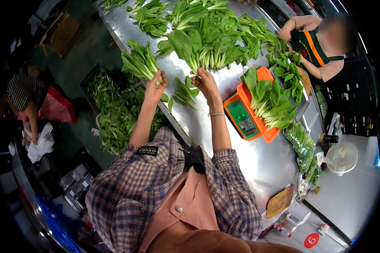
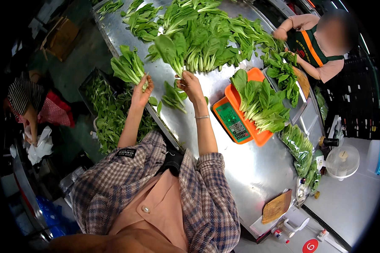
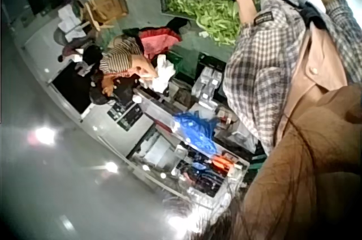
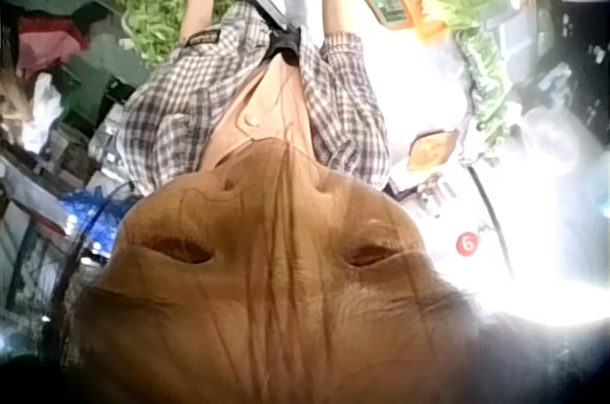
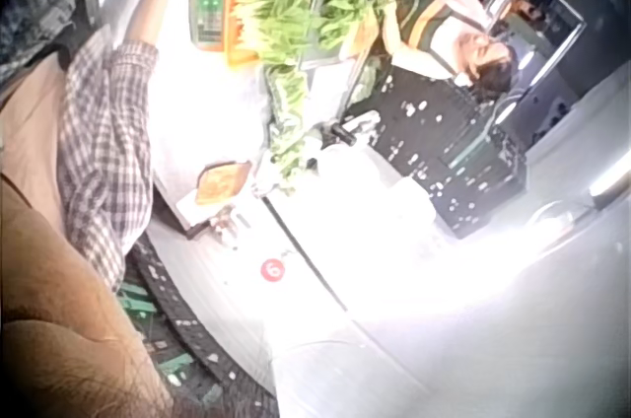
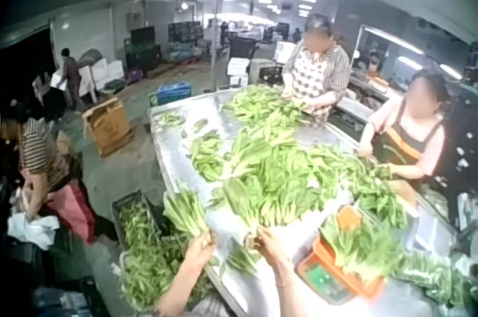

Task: The person sorts leafy green vegetables on a metal counter, measures them on an orange scale, wraps them with plastic film, and places them into plastic bags.

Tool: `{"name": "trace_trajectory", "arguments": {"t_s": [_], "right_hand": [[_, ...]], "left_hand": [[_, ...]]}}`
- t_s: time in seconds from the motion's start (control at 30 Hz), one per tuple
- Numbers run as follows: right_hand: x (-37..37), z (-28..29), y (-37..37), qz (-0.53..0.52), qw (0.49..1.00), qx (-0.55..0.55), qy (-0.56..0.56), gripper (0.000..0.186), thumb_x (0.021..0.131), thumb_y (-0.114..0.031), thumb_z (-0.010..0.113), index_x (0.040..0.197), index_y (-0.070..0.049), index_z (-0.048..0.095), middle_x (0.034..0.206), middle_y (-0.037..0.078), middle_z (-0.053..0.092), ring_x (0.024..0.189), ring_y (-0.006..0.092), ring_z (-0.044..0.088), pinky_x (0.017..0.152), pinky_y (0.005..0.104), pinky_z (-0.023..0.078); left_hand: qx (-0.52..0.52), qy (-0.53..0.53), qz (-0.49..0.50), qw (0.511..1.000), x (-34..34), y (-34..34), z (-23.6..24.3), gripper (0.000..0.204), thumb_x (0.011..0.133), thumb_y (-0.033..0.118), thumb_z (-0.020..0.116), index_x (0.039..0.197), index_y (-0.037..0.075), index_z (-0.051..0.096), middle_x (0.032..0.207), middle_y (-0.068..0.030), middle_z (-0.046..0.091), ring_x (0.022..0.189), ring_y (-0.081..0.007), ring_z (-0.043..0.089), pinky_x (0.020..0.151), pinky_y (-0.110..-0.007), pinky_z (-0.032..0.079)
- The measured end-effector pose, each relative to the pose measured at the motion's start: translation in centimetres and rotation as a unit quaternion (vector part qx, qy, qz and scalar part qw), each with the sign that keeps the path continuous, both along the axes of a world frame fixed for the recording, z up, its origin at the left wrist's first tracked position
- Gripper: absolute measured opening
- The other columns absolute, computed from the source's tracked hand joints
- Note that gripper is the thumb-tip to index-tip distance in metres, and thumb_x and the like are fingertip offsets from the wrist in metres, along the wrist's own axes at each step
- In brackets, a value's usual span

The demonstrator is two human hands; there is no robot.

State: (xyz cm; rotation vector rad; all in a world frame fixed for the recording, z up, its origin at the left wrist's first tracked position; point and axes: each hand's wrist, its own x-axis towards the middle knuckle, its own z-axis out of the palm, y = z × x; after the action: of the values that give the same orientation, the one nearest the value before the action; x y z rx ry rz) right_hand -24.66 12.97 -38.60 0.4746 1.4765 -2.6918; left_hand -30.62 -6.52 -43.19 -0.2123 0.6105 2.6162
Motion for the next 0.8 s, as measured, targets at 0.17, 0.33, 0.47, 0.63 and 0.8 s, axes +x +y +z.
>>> {"name": "trace_trajectory", "arguments": {"t_s": [0.17, 0.33, 0.47, 0.63, 0.8], "right_hand": [[1.1, -0.9, -0.9, -0.114, 0.965, 0.229, 0.065, 0.02, 0.086, -0.018, 0.048, 0.094, 0.0, 0.055, 0.088, 0.007, 0.056, 0.061, 0.0112, 0.052, 0.058, 0.0234, 0.046], [3.4, 1.3, -7.2, -0.161, 0.7, 0.688, 0.099, 0.036, 0.075, -0.004, 0.051, 0.11, 0.002, 0.045, 0.093, 0.017, 0.048, 0.077, 0.0317, 0.053, 0.062, 0.0383, 0.045], [4.9, 2.3, -7.5, -0.168, 0.714, 0.669, 0.115, 0.034, 0.078, -0.01, 0.053, 0.111, -0.001, 0.047, 0.096, 0.014, 0.048, 0.075, 0.0282, 0.055, 0.06, 0.0347, 0.046], [6.0, 2.6, -5.4, -0.244, 0.762, 0.597, 0.062, 0.047, 0.073, -0.027, 0.062, 0.107, 0.003, 0.048, 0.095, 0.015, 0.052, 0.079, 0.0252, 0.056, 0.067, 0.0328, 0.044], [7.9, 2.8, -3.8, -0.168, 0.885, 0.434, 0.032, 0.079, 0.065, -0.04, 0.068, 0.119, 0.006, 0.033, 0.106, 0.024, 0.051, 0.096, 0.0335, 0.052, 0.082, 0.036, 0.04]], "left_hand": [[-0.141, 0.044, -0.029, 0.989, 3.3, 3.5, 4.6, 0.022, 0.08, 0.006, 0.056, 0.101, 0.004, 0.047, 0.09, -0.0072, 0.054, 0.079, -0.015, 0.053, 0.07, -0.026, 0.047], [-0.142, 0.05, -0.043, 0.988, 4.8, 5.1, 2.6, 0.032, 0.079, 0.01, 0.059, 0.108, 0.004, 0.047, 0.106, -0.0069, 0.054, 0.093, -0.0164, 0.053, 0.078, -0.027, 0.047], [-0.113, 0.055, -0.099, 0.987, 4.6, 4.8, 2.7, 0.034, 0.077, 0.012, 0.061, 0.107, 0.005, 0.047, 0.096, -0.005, 0.055, 0.089, -0.0142, 0.054, 0.066, -0.024, 0.05], [-0.194, 0.119, -0.104, 0.968, 5.0, 4.9, 4.6, 0.031, 0.081, 0.013, 0.056, 0.108, 0.002, 0.046, 0.099, -0.0079, 0.056, 0.087, -0.0143, 0.055, 0.068, -0.025, 0.05], [-0.332, 0.259, -0.249, 0.872, 7.2, 5.9, 1.4, 0.025, 0.082, 0.01, 0.051, 0.105, 0.001, 0.048, 0.099, -0.0078, 0.056, 0.087, -0.0159, 0.056, 0.064, -0.025, 0.047]]}}
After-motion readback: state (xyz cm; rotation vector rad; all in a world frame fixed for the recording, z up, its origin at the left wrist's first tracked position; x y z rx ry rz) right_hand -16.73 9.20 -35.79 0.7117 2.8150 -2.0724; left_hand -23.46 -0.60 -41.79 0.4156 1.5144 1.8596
